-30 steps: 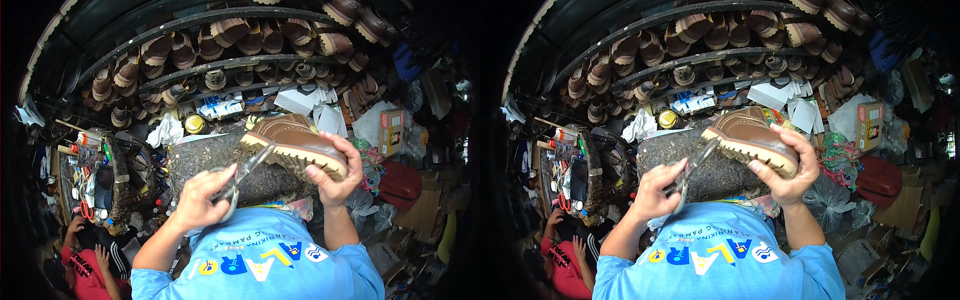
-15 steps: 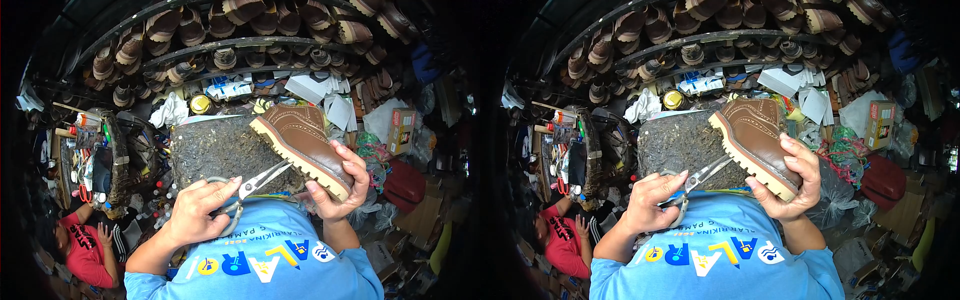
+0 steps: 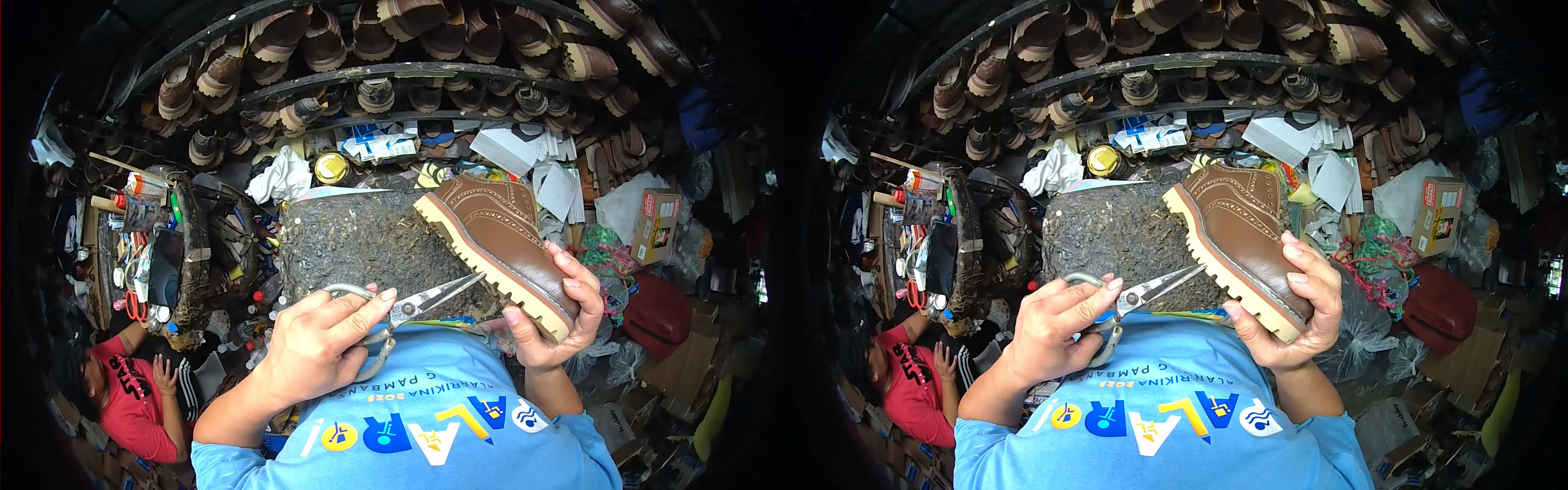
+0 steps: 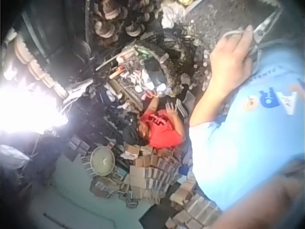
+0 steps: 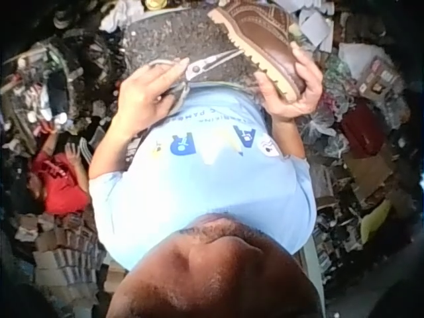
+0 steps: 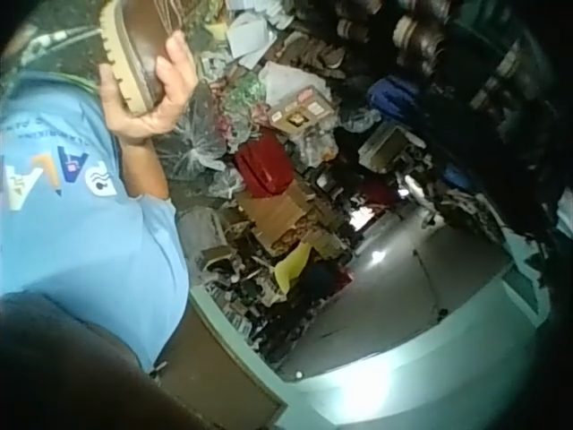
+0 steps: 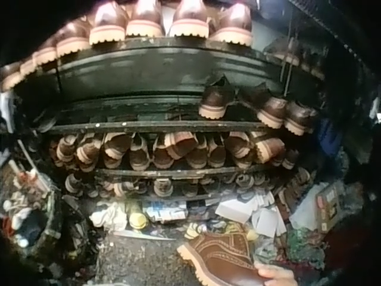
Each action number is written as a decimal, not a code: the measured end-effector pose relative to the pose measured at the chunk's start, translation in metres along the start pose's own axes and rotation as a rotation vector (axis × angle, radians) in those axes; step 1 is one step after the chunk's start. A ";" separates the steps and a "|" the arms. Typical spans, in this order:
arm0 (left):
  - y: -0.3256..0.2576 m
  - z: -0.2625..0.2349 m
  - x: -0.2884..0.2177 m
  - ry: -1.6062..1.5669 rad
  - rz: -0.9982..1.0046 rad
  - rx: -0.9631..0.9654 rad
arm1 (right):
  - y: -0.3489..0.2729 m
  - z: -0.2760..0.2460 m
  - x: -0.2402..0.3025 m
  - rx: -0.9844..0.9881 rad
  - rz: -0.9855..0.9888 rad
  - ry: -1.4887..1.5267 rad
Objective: Trimming excess material from the soles of brown leather shoes using specialized cutting tools in a workshop.
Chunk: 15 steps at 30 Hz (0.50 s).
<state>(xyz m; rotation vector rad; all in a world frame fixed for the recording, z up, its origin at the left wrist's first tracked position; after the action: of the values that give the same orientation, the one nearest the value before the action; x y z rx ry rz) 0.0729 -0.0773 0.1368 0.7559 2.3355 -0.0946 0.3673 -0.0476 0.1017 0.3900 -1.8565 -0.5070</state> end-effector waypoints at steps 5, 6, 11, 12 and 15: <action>0.000 -0.003 0.006 -0.149 0.025 0.035 | -0.001 -0.001 0.000 0.005 -0.002 0.000; 0.000 -0.002 0.007 -0.167 0.019 0.047 | -0.001 -0.001 0.000 0.006 -0.003 0.001; -0.001 -0.005 0.005 -0.133 0.011 0.066 | -0.002 0.000 0.001 0.014 -0.021 -0.014; -0.001 -0.006 0.005 -0.094 0.029 0.057 | -0.002 0.000 0.001 0.014 -0.021 -0.014; -0.006 -0.011 0.009 -0.055 0.014 0.036 | -0.003 -0.001 -0.001 -0.001 -0.013 0.001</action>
<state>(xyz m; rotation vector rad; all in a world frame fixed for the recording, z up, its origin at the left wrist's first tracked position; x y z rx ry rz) 0.0578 -0.0747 0.1389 0.7779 2.2813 -0.1491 0.3688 -0.0496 0.0997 0.4018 -1.8536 -0.5169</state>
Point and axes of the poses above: each hand's wrist, its own y-axis towards the middle knuckle, its own z-axis out of the palm, x = y × z, the point moved 3 cm from there along y, towards the middle knuckle, and after that the axes turned 8 degrees about z, right-handed, at the moved point
